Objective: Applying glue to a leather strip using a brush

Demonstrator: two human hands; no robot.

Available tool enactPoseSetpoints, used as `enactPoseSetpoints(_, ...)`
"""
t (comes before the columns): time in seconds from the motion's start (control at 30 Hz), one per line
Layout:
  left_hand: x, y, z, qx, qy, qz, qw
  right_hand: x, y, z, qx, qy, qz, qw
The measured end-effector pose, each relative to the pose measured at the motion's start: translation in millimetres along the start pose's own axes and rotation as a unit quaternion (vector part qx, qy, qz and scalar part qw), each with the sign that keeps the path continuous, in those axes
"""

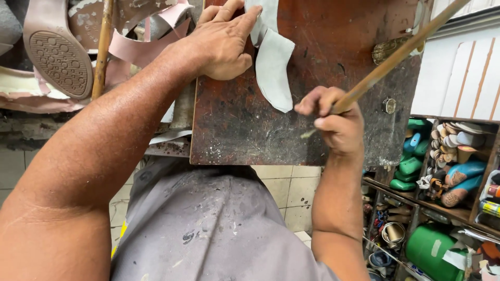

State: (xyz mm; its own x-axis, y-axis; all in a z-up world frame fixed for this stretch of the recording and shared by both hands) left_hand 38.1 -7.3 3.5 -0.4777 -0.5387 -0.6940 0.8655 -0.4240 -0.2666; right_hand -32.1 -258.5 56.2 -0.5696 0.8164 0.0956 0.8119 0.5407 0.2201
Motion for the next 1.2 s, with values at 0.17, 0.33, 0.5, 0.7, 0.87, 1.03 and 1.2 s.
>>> enactPoseSetpoints(0.17, 6, 2, -3, 0.011, 0.018, 0.006, 1.000, 15, 22, 20, 0.219, -0.440, 0.085, 0.867)
enactPoseSetpoints(0.33, 16, 11, -10, 0.028, 0.056, 0.029, 0.998, 14, 50, 51, 0.257, -0.568, 0.128, 0.771)
enactPoseSetpoints(0.5, 17, 11, -12, 0.011, 0.068, 0.019, 0.997, 30, 17, 13, 0.313, -0.394, 0.077, 0.861)
enactPoseSetpoints(0.7, 8, -1, -2, 0.011, 0.030, 0.012, 0.999, 41, -31, 19, 0.382, -0.239, 0.155, 0.879)
enactPoseSetpoints(0.87, 11, -4, 10, -0.023, 0.113, 0.025, 0.993, 47, -53, 5, 0.443, -0.345, 0.064, 0.825)
enactPoseSetpoints(1.03, 25, 1, 2, -0.013, 0.124, 0.066, 0.990, -12, -71, -12, 0.113, -0.201, 0.141, 0.963)
enactPoseSetpoints(1.2, 24, 5, -2, -0.003, 0.109, 0.114, 0.988, -43, -25, -14, -0.017, -0.173, 0.130, 0.976)
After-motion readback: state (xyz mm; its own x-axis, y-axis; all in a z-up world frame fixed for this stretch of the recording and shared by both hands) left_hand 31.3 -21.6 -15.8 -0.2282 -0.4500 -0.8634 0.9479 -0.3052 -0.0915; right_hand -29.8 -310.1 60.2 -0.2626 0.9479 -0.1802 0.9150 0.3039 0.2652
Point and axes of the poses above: each hand's wrist, its own y-axis towards the middle knuckle, its own x-axis out of the palm, z = x × y, the point moved 4 cm from there along y, towards the middle knuckle, and after that the axes turned 10 degrees about -x, right-handed, at the moved point
